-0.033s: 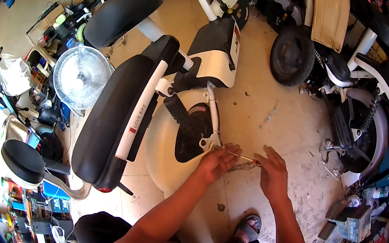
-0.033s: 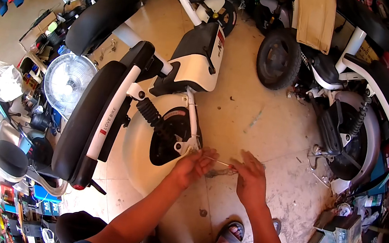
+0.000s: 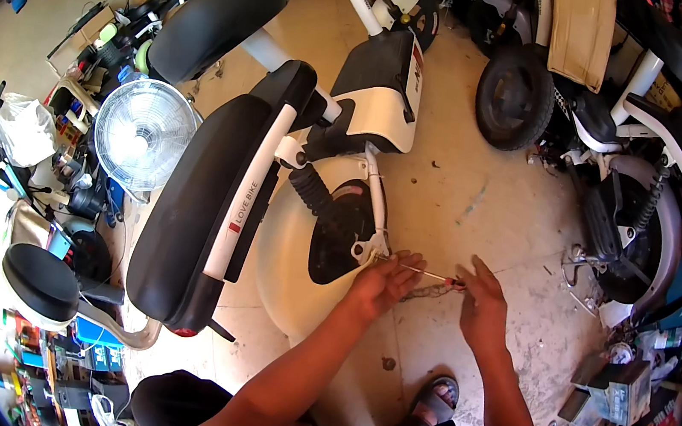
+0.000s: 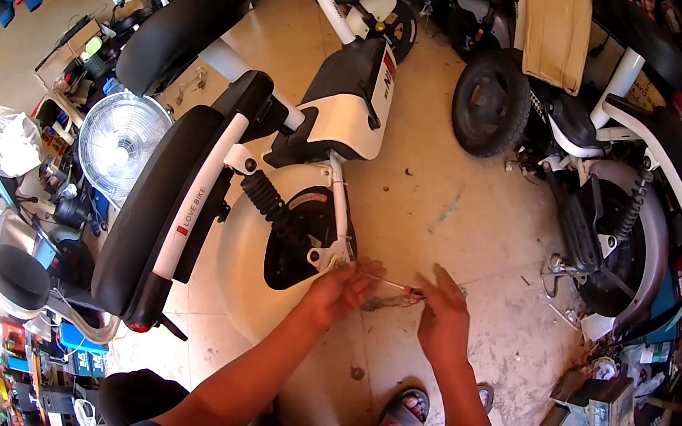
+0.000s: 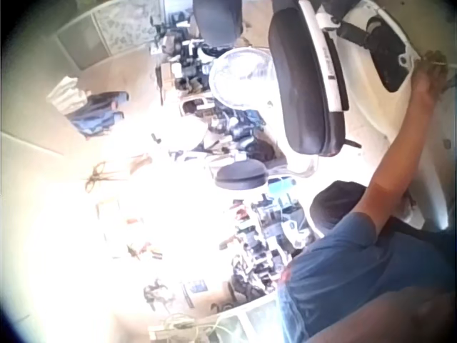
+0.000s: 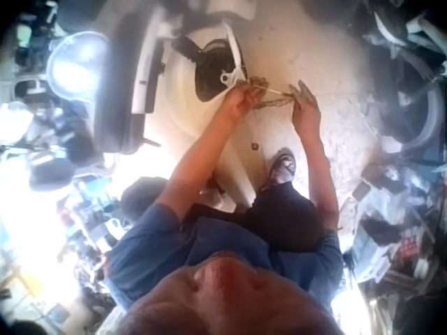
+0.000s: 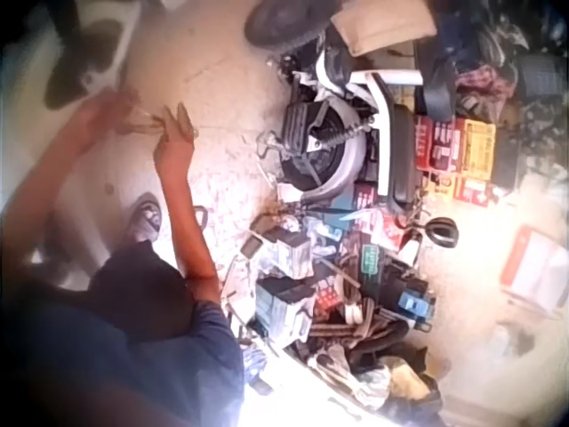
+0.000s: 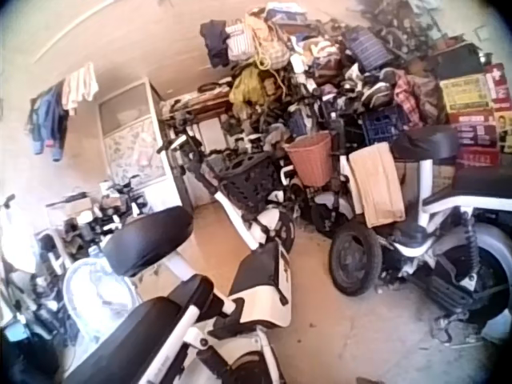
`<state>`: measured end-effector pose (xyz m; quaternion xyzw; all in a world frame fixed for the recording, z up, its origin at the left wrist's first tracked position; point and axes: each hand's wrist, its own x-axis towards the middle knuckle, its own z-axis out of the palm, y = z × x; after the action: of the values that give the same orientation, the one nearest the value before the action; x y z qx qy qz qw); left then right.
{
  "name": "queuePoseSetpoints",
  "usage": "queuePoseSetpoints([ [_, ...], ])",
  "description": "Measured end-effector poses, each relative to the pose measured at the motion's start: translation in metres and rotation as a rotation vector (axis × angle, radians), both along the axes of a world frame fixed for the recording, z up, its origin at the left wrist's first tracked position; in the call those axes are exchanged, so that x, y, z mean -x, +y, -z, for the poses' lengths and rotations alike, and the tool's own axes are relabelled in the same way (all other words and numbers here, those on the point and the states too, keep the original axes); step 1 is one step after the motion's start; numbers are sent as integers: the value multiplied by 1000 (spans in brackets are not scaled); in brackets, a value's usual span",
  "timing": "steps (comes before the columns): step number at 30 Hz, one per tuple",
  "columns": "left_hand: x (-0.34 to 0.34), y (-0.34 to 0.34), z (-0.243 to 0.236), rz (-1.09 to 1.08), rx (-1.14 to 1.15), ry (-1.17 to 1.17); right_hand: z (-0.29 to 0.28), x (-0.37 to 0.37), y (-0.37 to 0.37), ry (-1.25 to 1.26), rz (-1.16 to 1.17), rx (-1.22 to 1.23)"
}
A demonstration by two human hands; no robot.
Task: The person retrieves a screwdriver from a workbench and uses it to loosen and remove parts near the rear wheel of an electric scooter.
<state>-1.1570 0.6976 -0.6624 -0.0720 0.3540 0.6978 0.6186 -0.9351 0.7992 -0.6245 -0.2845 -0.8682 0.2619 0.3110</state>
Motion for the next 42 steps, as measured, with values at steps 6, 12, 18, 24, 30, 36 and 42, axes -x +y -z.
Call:
queuePoseSetpoints([
  [6,1,0,-2,7,29,32,-22,-10,0,341,119,1895],
  [12,-1,-1,-8,4,10,28,-3,0,7,-74,-197,-46],
  [18,-1,2,-6,23,10,42,1,3,-9,539,288,1140],
  [24,1,-2,-6,20,4,16,-15,10,-5,-48,-65,-244],
  [30,-3,3,-9,14,24,10,0,-22,-8,328,404,1478],
  [36,1,-5,-1,50,-38,62,9,-1,-5,634,-81,1954],
  [42,0,-3,-4,36,-17,54,4,4,-13,184,63,591],
])
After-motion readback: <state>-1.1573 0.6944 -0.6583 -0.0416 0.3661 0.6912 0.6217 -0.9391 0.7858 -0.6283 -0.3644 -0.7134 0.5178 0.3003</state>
